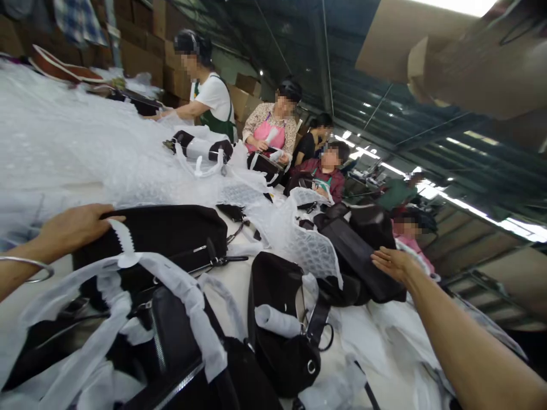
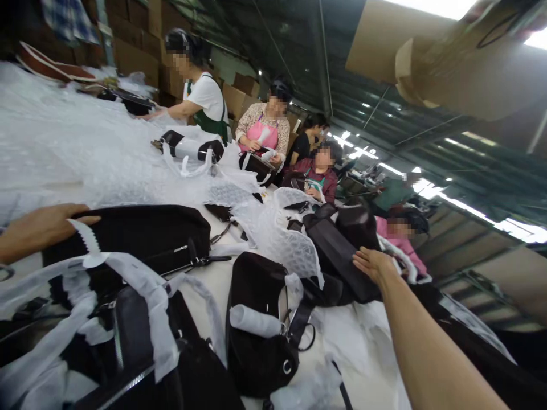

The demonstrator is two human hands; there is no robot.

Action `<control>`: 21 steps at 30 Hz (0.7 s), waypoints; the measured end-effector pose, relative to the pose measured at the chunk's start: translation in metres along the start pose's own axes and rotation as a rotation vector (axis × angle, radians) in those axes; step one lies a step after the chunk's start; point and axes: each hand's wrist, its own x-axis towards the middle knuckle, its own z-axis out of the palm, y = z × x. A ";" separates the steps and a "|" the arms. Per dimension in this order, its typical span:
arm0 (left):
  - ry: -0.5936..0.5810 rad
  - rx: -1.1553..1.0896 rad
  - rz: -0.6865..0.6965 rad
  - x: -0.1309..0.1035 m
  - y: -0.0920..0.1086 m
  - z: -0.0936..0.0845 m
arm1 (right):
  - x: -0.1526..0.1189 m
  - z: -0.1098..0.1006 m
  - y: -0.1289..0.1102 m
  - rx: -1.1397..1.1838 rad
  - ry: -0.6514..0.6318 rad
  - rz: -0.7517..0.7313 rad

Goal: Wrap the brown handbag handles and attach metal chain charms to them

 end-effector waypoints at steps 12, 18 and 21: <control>0.436 -0.162 0.072 -0.048 0.119 -0.192 | -0.039 -0.071 0.087 -0.186 -0.340 0.156; 0.660 -0.334 0.215 -0.092 0.151 -0.323 | -0.136 -0.095 0.066 -0.160 -0.525 0.195; 0.770 -0.367 0.265 -0.130 0.169 -0.380 | -0.188 -0.097 0.040 -0.053 -0.672 0.150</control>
